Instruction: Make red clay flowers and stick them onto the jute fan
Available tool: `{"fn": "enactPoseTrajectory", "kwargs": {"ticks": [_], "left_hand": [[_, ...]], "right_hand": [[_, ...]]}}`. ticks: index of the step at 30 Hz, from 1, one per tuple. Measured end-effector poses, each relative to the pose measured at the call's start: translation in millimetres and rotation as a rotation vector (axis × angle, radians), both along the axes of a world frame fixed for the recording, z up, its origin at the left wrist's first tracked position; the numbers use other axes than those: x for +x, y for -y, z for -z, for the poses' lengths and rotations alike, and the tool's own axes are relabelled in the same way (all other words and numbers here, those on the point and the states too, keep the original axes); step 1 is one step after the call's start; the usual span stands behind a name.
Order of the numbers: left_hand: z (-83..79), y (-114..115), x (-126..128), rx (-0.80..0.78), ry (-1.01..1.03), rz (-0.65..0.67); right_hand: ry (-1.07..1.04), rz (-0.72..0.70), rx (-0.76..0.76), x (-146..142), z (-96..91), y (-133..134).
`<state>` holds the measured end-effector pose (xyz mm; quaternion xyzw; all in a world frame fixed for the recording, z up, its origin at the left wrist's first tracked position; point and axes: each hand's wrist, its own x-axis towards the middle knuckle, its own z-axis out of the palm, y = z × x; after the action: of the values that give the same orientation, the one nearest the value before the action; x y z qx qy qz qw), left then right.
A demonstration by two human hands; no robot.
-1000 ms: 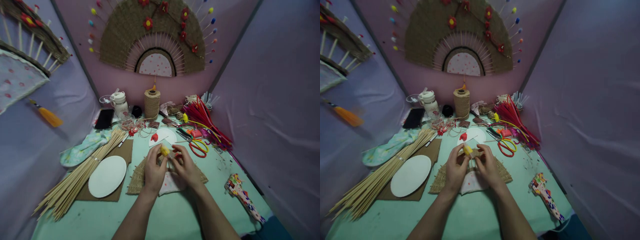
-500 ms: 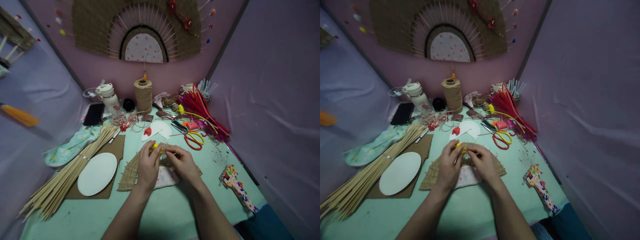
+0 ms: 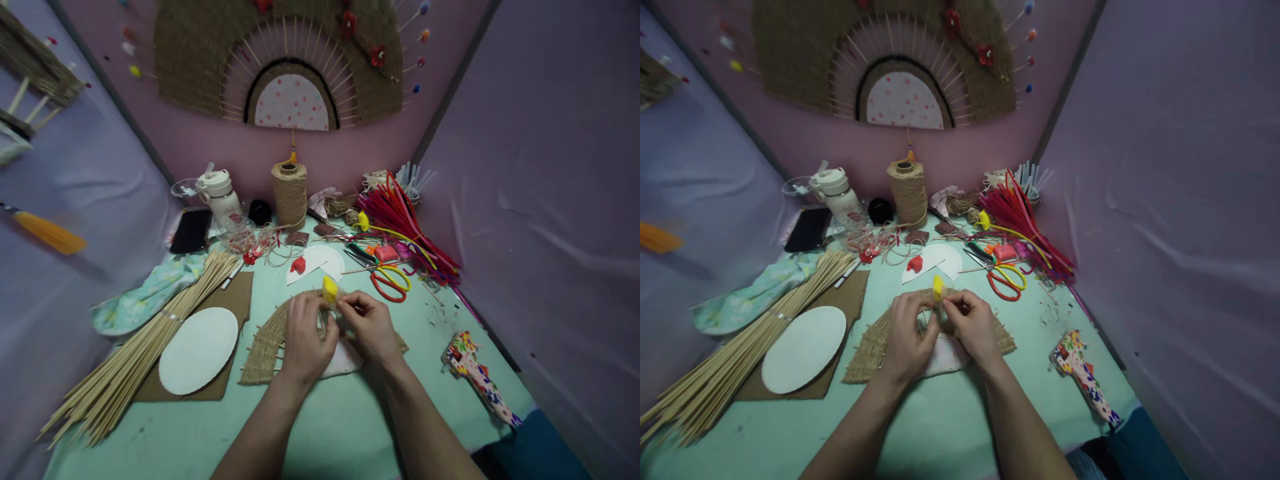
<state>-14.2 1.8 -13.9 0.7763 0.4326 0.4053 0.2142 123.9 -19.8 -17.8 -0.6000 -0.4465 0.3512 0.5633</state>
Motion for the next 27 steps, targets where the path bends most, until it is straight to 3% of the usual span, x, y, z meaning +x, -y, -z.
{"fn": "enactPoseTrajectory", "kwargs": {"ticks": [5,8,20,23,27], "left_hand": [[-2.3,-2.4,-1.5,-0.296,0.032,0.098],[-3.6,-4.8,-3.1,-0.389,0.064,0.144],[-14.7,-12.8,-13.4,-0.397,0.092,0.374],[-13.7,-12.9,-13.9,-0.384,0.052,0.352],[-6.6,-12.6,-13.2,-0.156,-0.096,0.164]], "right_hand": [[0.117,-0.087,0.020,-4.1,-0.8,4.0],[0.117,-0.136,0.000,-3.2,-2.6,5.2],[-0.180,-0.329,-0.158,14.1,-12.9,9.2],[-0.127,-0.257,-0.143,10.6,-13.4,10.1],[0.311,0.015,0.105,-0.3,-9.8,10.2]]}}
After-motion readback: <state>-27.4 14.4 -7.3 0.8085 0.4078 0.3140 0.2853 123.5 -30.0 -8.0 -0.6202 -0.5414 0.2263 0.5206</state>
